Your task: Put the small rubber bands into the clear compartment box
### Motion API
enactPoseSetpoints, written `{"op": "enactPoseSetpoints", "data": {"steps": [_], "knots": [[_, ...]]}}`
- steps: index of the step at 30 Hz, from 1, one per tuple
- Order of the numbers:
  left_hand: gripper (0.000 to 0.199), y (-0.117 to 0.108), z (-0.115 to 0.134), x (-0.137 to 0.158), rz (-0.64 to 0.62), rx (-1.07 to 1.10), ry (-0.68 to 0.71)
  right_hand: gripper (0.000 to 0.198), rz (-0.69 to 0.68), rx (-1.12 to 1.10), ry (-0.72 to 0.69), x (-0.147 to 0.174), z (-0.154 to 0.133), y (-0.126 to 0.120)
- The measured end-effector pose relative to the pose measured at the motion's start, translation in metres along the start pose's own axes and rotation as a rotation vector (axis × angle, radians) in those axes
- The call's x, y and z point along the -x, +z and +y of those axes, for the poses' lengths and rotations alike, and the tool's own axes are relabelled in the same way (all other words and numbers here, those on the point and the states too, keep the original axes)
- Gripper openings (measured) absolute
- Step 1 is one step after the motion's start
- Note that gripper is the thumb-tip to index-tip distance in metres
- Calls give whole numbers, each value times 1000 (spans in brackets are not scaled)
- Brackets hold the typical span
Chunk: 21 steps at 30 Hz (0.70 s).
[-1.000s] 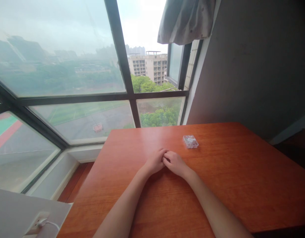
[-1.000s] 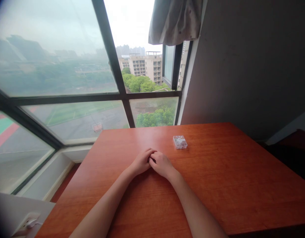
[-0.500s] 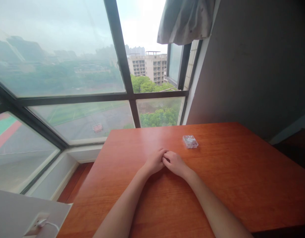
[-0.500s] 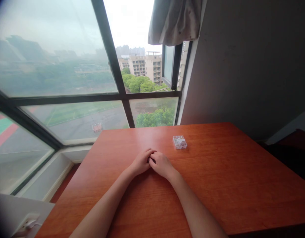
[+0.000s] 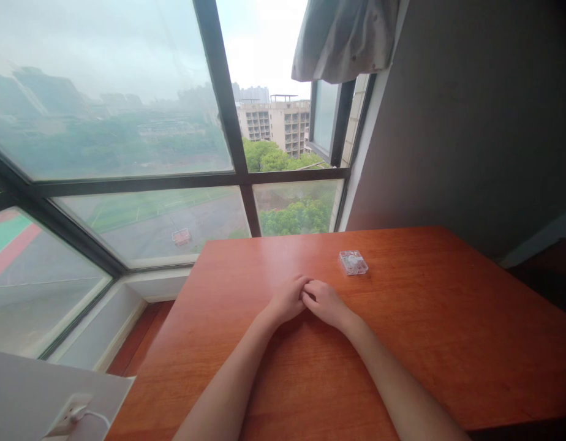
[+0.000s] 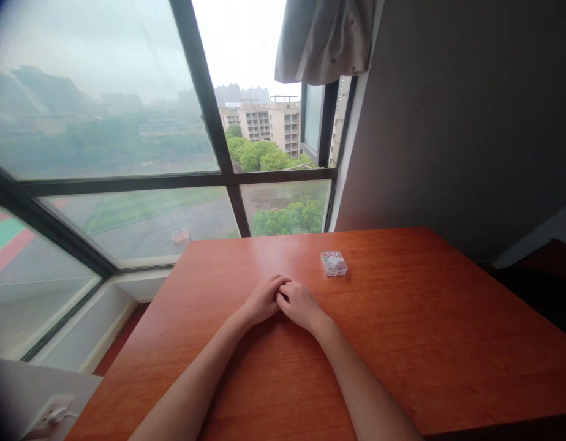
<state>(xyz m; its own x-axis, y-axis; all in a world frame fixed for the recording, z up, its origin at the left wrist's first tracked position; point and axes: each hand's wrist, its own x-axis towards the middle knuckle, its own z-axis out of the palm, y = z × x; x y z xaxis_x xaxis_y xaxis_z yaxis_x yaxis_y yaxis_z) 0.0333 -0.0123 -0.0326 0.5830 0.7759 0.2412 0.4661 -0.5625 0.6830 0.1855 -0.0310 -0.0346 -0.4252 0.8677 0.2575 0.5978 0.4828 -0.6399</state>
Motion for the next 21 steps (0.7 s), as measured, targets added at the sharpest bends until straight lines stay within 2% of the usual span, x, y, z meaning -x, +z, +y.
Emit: {"op": "enactPoseSetpoints", "data": {"steps": [21], "knots": [[43,0,2,0,6,-6,3,17,-7,10,22,0,-2,-1]]}}
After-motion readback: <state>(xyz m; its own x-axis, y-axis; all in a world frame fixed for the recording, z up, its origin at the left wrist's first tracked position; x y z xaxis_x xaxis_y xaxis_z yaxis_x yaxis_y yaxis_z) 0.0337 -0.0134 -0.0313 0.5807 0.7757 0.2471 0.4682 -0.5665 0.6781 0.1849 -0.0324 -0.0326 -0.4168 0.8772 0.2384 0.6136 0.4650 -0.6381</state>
